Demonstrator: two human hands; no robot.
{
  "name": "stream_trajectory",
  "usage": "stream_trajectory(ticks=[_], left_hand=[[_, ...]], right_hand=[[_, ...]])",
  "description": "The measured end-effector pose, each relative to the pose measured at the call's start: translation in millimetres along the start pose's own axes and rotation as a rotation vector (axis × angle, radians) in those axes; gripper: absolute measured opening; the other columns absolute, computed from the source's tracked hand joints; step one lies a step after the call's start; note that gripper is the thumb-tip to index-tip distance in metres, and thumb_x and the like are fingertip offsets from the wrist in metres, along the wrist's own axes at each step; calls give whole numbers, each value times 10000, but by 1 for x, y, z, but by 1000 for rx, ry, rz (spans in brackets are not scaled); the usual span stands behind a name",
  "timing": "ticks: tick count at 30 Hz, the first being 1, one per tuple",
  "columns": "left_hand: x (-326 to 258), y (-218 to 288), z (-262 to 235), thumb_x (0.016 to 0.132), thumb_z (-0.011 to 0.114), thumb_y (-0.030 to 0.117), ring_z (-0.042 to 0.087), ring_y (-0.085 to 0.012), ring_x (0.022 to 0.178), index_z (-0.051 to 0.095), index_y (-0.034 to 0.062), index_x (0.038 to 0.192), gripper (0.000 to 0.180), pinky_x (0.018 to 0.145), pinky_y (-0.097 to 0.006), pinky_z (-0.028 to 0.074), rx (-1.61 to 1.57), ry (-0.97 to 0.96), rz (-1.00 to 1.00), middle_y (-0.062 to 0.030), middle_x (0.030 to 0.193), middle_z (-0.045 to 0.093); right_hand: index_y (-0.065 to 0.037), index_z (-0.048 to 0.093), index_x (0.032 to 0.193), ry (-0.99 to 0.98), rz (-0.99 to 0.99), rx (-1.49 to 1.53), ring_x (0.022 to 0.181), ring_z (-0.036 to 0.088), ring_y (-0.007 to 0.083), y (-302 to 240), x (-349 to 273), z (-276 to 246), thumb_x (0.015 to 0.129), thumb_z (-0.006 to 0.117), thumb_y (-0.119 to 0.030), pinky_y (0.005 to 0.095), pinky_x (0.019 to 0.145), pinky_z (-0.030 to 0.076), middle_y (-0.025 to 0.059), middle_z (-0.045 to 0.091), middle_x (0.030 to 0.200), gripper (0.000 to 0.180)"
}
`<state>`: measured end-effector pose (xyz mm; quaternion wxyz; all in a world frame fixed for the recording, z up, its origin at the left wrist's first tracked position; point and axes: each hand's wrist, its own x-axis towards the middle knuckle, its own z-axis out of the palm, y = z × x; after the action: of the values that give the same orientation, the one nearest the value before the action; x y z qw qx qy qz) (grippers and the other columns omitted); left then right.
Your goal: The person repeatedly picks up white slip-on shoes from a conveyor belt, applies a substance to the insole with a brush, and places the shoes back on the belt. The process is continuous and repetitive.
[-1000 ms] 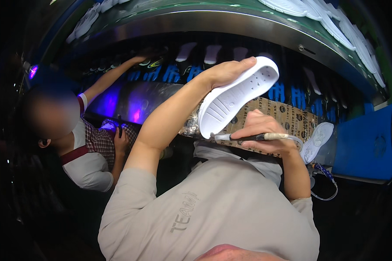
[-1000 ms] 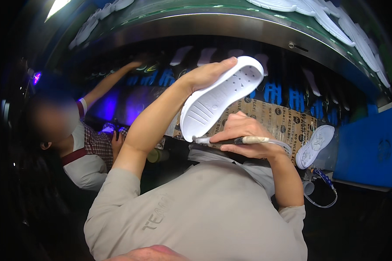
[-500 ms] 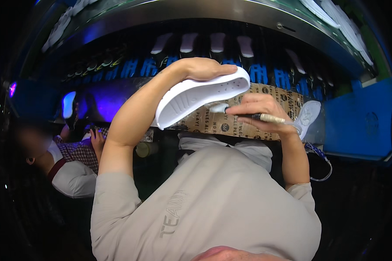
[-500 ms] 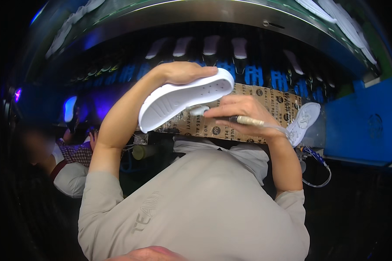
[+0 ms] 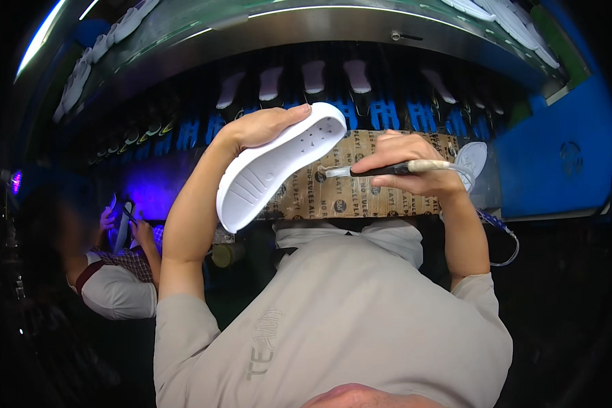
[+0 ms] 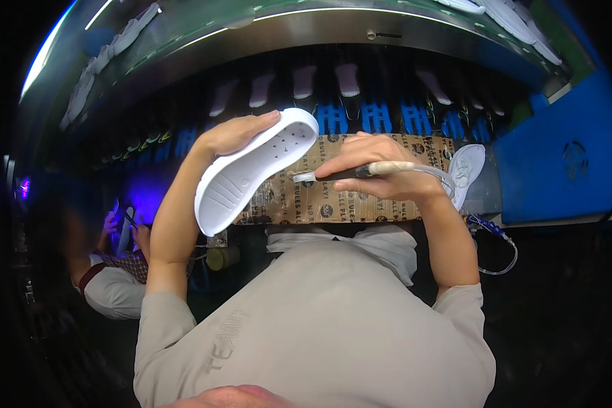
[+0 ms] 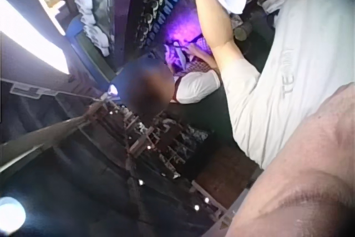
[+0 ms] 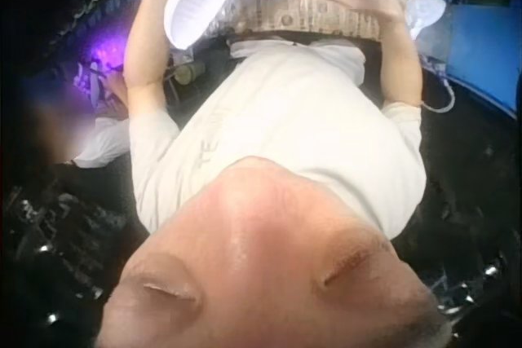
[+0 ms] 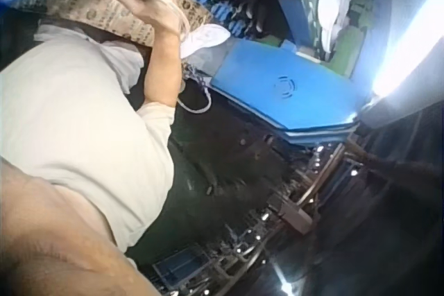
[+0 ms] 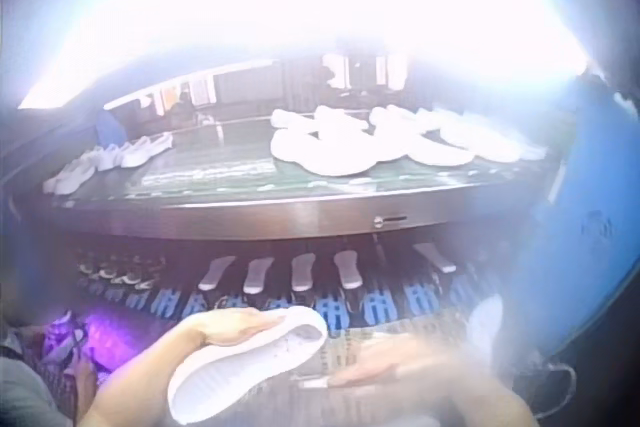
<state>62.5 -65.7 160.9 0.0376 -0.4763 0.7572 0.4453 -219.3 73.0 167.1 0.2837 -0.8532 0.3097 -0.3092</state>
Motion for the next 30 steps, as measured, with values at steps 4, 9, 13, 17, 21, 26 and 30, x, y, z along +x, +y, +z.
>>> stream_trajectory(ticks=[4, 9, 13, 17, 21, 26, 30], left_hand=[[-15, 28, -35, 1106, 272, 538, 769, -273, 861, 640, 34, 1340, 666, 717, -326, 661, -947, -31, 515, -225, 1084, 737], [19, 82, -190, 1117, 338, 437, 760, -289, 912, 580, -105, 1334, 633, 824, -406, 654, -940, 633, 726, -220, 1089, 739], [89, 43, -243, 1039, 496, 363, 666, -328, 1234, 594, -84, 1352, 555, 1006, -420, 548, -464, 1350, 155, -233, 1169, 730], [98, -20, -276, 977, 607, 331, 519, -388, 1390, 575, 28, 1414, 533, 1142, -569, 398, 192, 1296, -262, -279, 1405, 566], [95, -51, -319, 969, 633, 315, 340, -521, 1470, 368, 90, 1591, 712, 1179, -612, 290, 163, 1220, -625, -361, 1631, 203], [104, -160, -404, 958, 627, 431, 281, -567, 1491, 164, 171, 1676, 893, 1188, -661, 249, 216, 1336, -745, -422, 1624, 165], [80, -268, -492, 938, 617, 592, 435, -589, 1397, 256, 99, 1635, 927, 1155, -650, 333, 537, 1177, -660, -416, 1485, 463]], right_hand=[[-4, 778, 1158, 472, -92, 221, 722, 563, 145, 16, -20, 3, 883, 819, -225, 294, 642, 447, 78, 734, 835, 355], [15, 736, 1231, 652, 82, 314, 779, 561, 119, 21, -24, 20, 933, 763, -138, 243, 688, 448, 59, 679, 950, 336], [-1, 742, 1229, 719, 258, 285, 789, 587, 120, 49, -45, 56, 929, 763, -117, 255, 696, 458, 48, 685, 919, 323], [9, 739, 1209, 692, 466, 300, 861, 657, 160, 90, -65, 96, 924, 738, -88, 278, 757, 504, 97, 726, 1007, 301], [18, 731, 1197, 653, 557, 304, 864, 648, 183, 117, -80, 123, 932, 718, -72, 300, 776, 503, 101, 700, 996, 280], [-3, 744, 1197, 657, 571, 190, 859, 656, 223, 143, -79, 151, 900, 741, -52, 325, 779, 516, 108, 670, 920, 301], [-35, 762, 1199, 629, 530, 130, 817, 666, 221, 150, -75, 158, 892, 747, -51, 327, 749, 523, 98, 675, 897, 307]])
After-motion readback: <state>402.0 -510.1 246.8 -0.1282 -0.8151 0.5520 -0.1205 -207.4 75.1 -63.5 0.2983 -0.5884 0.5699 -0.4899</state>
